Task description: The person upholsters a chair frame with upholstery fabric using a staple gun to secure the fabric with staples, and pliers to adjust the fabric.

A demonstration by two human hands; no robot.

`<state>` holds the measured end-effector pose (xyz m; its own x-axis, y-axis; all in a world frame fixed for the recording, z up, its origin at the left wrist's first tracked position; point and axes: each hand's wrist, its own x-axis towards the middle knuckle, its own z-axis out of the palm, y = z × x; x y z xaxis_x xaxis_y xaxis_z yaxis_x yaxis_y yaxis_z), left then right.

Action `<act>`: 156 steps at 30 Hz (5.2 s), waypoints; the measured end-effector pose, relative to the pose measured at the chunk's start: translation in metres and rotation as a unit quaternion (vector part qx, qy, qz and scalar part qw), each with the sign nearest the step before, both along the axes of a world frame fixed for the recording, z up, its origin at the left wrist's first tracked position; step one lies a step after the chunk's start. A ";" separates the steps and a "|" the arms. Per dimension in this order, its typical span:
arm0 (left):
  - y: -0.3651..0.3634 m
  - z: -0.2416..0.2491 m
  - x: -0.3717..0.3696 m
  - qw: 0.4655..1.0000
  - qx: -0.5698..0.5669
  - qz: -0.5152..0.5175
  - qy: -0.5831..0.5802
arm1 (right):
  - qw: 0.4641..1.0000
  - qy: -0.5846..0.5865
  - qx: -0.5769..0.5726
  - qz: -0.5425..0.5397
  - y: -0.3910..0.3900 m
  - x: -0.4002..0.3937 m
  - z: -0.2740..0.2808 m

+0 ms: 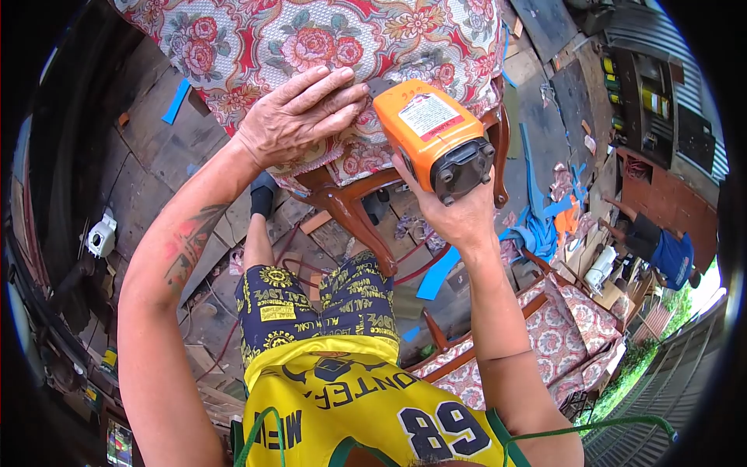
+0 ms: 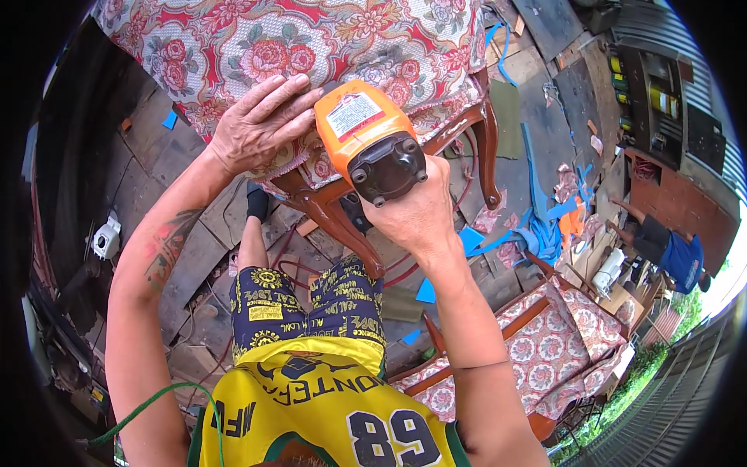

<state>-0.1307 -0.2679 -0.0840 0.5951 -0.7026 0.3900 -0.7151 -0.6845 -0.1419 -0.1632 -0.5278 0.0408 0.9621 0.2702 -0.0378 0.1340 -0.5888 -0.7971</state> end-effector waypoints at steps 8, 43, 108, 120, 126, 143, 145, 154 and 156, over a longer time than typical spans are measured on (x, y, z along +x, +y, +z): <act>0.002 0.000 0.000 1.000 -0.010 -0.009 0.007 | 0.998 0.031 -0.039 0.034 -0.005 -0.003 -0.002; -0.050 0.049 -0.022 0.982 -0.020 0.153 0.113 | 0.914 0.265 -0.087 -0.294 -0.163 -0.278 0.009; 0.010 0.006 -0.005 0.994 -0.046 0.073 0.060 | 0.996 0.012 0.016 -0.085 0.017 -0.055 -0.007; 0.014 -0.014 -0.019 0.991 -0.103 0.075 0.042 | 0.997 -0.022 -0.001 -0.075 0.031 -0.039 -0.012; 0.013 -0.016 -0.019 0.988 -0.129 0.071 0.039 | 0.996 -0.022 0.003 -0.083 0.040 -0.032 -0.009; 0.011 -0.019 -0.018 0.986 -0.148 0.072 0.029 | 0.995 -0.052 -0.030 -0.077 0.047 -0.029 -0.008; 0.011 -0.019 -0.018 0.985 -0.152 0.071 0.025 | 0.995 -0.047 -0.028 -0.080 0.048 -0.029 -0.008; 0.013 -0.020 -0.018 0.985 -0.156 0.069 0.036 | 0.996 -0.038 -0.064 -0.050 0.053 -0.028 -0.002; 0.013 -0.020 -0.018 0.985 -0.156 0.069 0.034 | 0.996 -0.036 -0.045 -0.065 0.056 -0.028 -0.001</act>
